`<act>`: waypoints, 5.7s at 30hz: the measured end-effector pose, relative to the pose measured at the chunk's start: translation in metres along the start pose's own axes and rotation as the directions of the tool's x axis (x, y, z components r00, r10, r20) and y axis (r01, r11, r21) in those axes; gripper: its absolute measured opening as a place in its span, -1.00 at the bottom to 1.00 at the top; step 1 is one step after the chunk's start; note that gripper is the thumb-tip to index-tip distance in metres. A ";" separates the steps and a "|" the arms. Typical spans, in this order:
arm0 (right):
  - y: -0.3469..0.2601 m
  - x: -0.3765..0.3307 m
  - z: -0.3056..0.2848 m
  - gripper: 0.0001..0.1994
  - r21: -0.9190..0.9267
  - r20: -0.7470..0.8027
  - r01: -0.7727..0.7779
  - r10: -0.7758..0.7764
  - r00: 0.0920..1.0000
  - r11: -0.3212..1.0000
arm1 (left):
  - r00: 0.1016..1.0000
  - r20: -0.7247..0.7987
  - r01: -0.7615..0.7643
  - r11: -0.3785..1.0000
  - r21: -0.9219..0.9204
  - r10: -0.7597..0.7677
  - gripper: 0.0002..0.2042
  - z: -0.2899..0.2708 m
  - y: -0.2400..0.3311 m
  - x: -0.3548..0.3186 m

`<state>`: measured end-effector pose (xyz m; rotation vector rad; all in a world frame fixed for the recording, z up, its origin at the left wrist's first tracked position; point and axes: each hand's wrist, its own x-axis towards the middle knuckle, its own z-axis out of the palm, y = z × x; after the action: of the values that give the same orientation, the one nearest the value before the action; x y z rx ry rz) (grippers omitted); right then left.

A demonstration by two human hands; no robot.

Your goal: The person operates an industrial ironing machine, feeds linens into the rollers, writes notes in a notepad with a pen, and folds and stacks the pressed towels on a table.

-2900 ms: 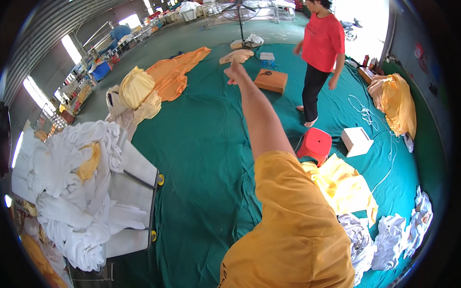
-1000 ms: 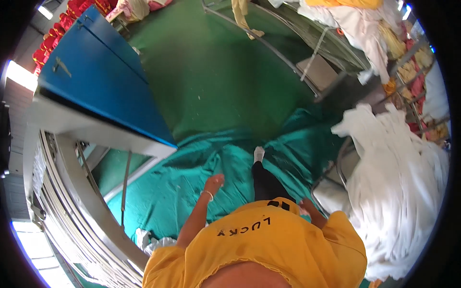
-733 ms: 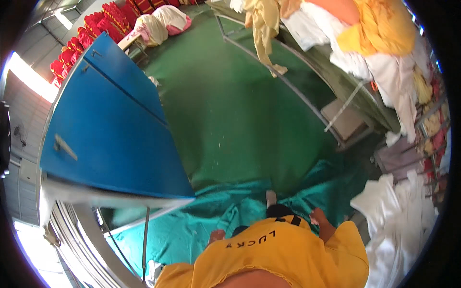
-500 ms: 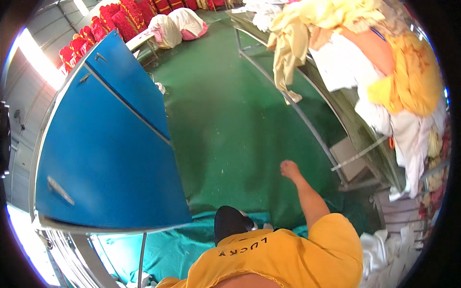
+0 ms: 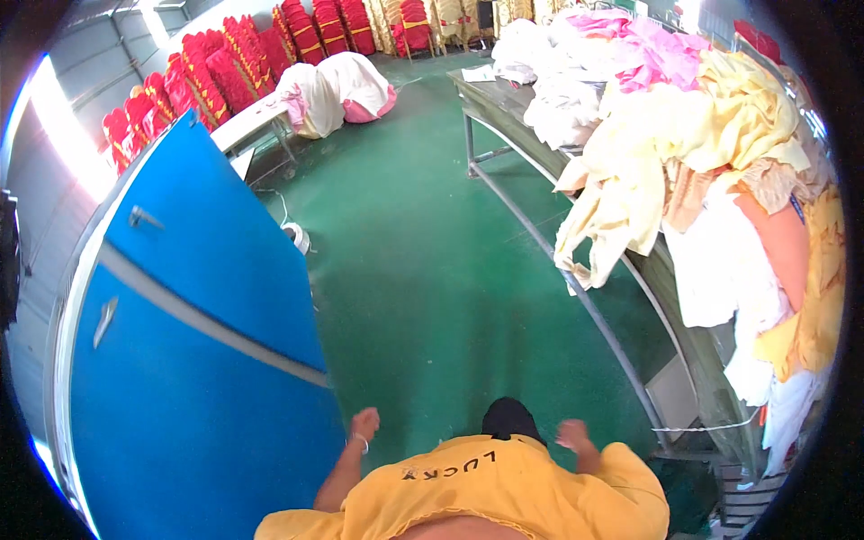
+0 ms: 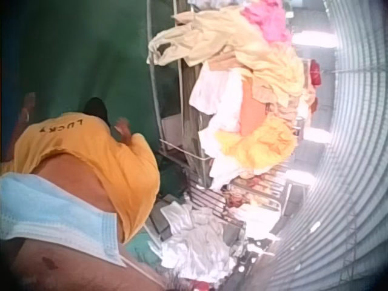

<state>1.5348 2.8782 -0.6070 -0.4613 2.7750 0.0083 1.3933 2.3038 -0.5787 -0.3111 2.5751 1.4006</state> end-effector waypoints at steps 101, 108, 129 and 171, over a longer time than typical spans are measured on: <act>0.524 1.355 -0.754 -0.90 0.677 0.442 0.733 0.763 -0.472 0.061 | -0.794 0.423 -0.526 -0.144 -0.838 0.437 -0.58 0.339 0.974 1.501; 0.532 1.358 -0.760 -0.89 0.728 0.399 0.659 0.664 -0.633 0.191 | -0.822 0.412 -0.512 -0.191 -0.838 0.393 -0.55 0.351 0.969 1.477; 0.608 1.387 -0.735 -0.93 0.973 0.064 -0.031 0.394 -0.917 -0.230 | -0.912 0.313 -0.351 -0.110 -0.930 0.266 -0.56 0.387 0.995 1.475; 0.612 1.389 -0.730 -0.93 0.967 -0.080 -0.162 0.366 -0.927 -0.197 | -0.900 0.324 -0.362 -0.084 -0.928 0.291 -0.54 0.390 0.993 1.476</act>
<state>-0.1326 2.9795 -0.3881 -1.7313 -0.9245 0.1275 -0.2677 3.0249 -0.3858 2.5318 0.6082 0.6022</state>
